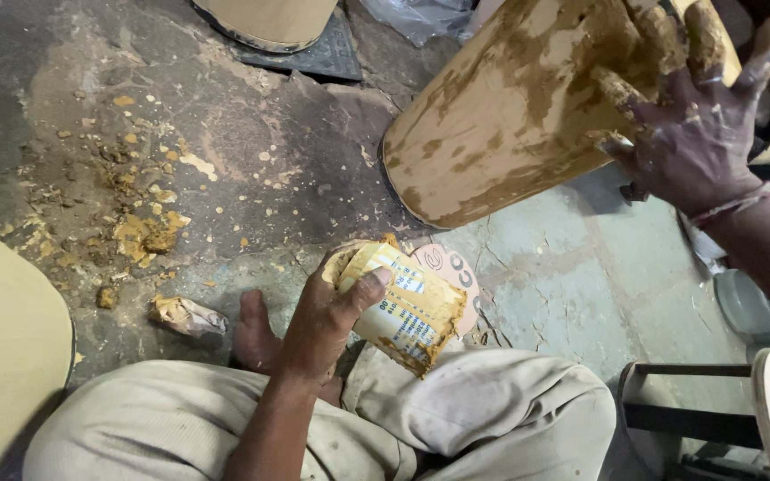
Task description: The person sits on the floor holding a container of brown polish paste, scoops the paste out by hand, and smears it over the surface of a large wooden drum, working the polish around the wood with their fingers.
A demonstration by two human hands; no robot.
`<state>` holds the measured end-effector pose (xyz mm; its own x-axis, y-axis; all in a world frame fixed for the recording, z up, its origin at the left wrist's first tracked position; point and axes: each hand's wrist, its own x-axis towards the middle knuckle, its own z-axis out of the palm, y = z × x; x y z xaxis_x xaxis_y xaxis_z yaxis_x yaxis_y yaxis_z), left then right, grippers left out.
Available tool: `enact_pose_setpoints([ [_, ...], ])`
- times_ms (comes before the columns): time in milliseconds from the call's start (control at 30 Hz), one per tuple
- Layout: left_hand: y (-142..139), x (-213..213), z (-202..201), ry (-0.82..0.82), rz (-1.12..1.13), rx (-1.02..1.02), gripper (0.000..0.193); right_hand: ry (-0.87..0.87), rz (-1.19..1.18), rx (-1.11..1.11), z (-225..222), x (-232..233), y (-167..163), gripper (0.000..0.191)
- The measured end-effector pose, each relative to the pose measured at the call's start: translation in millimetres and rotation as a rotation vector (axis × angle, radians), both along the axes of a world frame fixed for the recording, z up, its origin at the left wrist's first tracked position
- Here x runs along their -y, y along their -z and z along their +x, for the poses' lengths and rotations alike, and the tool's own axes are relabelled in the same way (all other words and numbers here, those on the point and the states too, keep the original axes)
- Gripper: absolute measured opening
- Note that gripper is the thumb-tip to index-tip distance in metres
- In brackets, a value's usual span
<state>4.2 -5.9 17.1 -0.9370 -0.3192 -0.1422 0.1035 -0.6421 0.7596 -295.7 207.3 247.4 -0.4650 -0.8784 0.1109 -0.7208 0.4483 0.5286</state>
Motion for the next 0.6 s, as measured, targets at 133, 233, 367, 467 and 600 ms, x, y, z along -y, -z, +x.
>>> enact_pose_setpoints([
  [133, 0, 1, 0, -0.015, 0.025, -0.025, 0.061, -0.042, -0.003, 0.031, -7, 15, -6, 0.071],
  [233, 0, 1, 1, -0.024, 0.035, -0.041, 0.059, -0.115, -0.042, 0.097, -8, 18, -15, 0.065],
  [367, 1, 0, 0, 0.009, 0.038, -0.062, 0.057, 0.009, 0.046, -0.004, -7, 8, -19, 0.063],
  [467, 2, 0, -1, -0.008, 0.050, -0.088, 0.056, 0.064, 0.148, -0.042, -14, 4, -16, 0.076],
  [600, 3, -1, -1, -0.009, 0.017, -0.077, 0.056, 0.179, 0.260, -0.032, -23, -2, -7, 0.088],
])
